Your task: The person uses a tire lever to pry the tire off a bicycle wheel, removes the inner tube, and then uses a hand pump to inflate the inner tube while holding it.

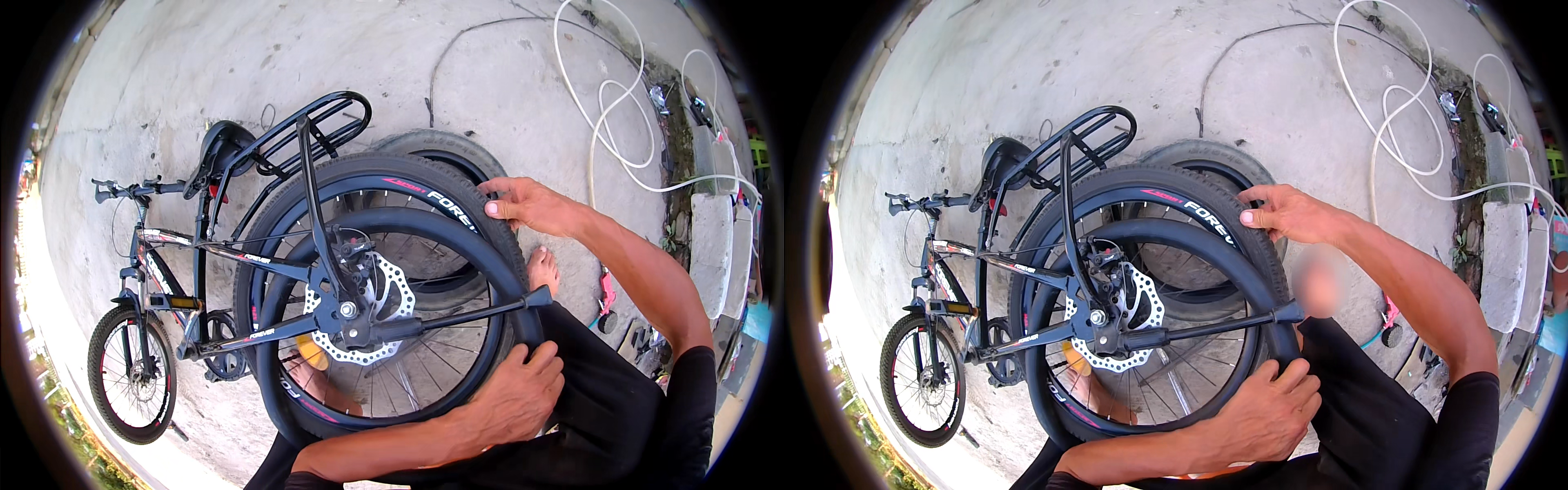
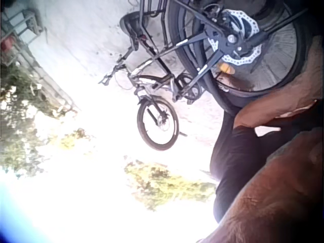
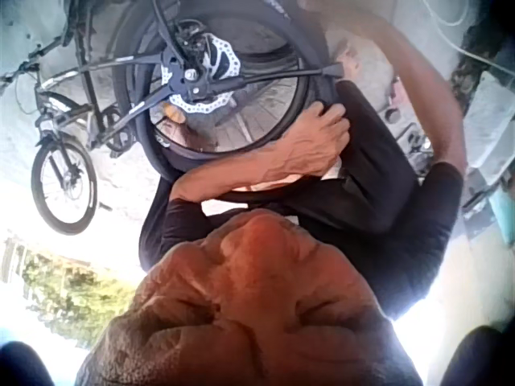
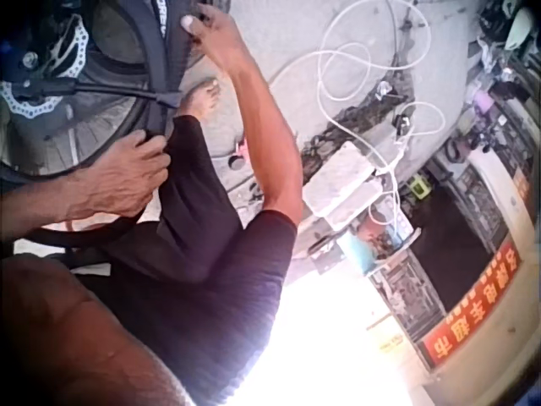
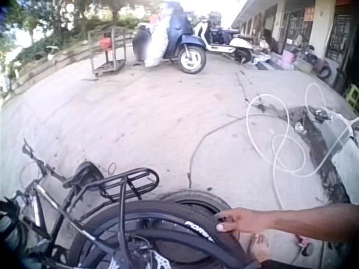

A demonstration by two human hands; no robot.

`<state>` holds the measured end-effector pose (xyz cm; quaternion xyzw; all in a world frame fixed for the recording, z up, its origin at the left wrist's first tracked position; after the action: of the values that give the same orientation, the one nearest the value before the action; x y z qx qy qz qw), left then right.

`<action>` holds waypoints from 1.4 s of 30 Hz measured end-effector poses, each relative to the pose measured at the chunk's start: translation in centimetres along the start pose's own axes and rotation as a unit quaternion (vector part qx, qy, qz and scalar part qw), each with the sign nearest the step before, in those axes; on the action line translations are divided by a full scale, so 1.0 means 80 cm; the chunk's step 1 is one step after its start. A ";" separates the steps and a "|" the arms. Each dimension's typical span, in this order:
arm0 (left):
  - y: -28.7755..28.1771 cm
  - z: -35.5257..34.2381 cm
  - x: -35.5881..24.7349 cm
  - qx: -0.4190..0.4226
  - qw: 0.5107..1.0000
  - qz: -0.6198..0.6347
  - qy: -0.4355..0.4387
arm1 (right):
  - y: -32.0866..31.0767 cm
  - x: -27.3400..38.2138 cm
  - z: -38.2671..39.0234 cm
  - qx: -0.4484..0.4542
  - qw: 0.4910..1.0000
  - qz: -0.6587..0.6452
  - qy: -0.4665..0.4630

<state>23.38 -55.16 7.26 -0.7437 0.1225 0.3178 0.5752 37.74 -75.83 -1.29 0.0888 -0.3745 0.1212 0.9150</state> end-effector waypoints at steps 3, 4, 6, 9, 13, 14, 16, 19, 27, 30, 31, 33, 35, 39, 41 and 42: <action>-0.010 0.003 -0.018 0.046 0.999 -0.024 0.012 | 0.007 0.006 -0.021 -0.047 0.998 0.021 -0.032; -0.014 0.004 -0.022 0.091 0.995 -0.039 0.021 | 0.009 0.009 -0.028 -0.071 0.996 0.038 -0.033; -0.022 0.008 -0.021 0.081 0.994 -0.076 0.019 | 0.011 0.014 -0.036 -0.077 0.996 0.032 -0.044; -0.019 0.008 -0.016 0.102 0.993 -0.043 0.027 | 0.013 0.021 -0.039 -0.104 0.993 0.019 -0.046; -0.017 0.011 -0.005 0.045 0.998 -0.034 0.006 | -0.002 0.018 -0.023 -0.056 0.998 -0.006 -0.030; -0.018 0.012 -0.004 0.046 0.998 -0.033 -0.002 | 0.000 0.029 -0.005 -0.014 0.999 -0.019 0.031; -0.018 0.015 -0.004 0.049 0.998 -0.025 0.001 | -0.005 0.021 0.008 0.025 0.995 -0.033 0.095; -0.022 0.019 -0.012 0.074 0.997 -0.015 0.010 | -0.019 -0.012 0.018 0.127 0.975 0.010 0.182; -0.036 0.021 -0.026 0.123 0.991 -0.057 0.011 | 0.009 0.033 -0.022 -0.036 0.999 0.011 0.002; -0.025 0.019 -0.022 0.109 0.992 -0.066 0.016 | 0.014 0.038 -0.018 -0.013 0.999 0.003 0.029; -0.022 0.019 -0.020 0.110 0.992 -0.066 0.015 | 0.017 0.039 -0.016 -0.012 1.000 0.002 0.028; -0.014 0.019 -0.016 0.121 0.991 -0.062 0.019 | 0.021 0.036 -0.011 -0.025 0.998 -0.031 0.055; -0.014 0.019 -0.012 0.113 0.992 -0.054 0.014 | 0.017 0.034 -0.009 -0.011 0.997 -0.039 0.062; -0.010 0.020 -0.010 0.093 0.995 -0.040 0.007 | 0.015 0.034 -0.003 0.001 0.997 -0.044 0.071; -0.011 0.019 -0.010 0.096 0.995 -0.040 0.008 | 0.013 0.032 -0.006 0.003 0.997 -0.039 0.067; -0.011 0.019 -0.010 0.099 0.994 -0.042 0.008 | 0.013 0.031 -0.007 0.008 0.997 -0.035 0.062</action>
<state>22.75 -53.59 8.23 -0.6900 0.1272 0.2736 0.6579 39.53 -74.34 0.15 0.1009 -0.3130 0.0975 0.9393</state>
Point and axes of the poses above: each hand's wrist, its own z-axis away from the middle knuckle, its own y-axis out of the palm, x = y × z, the point moved 1 cm from there along -z, towards the middle knuckle, and after that the axes turned 14 degrees about -z, right-handed, at the moved point
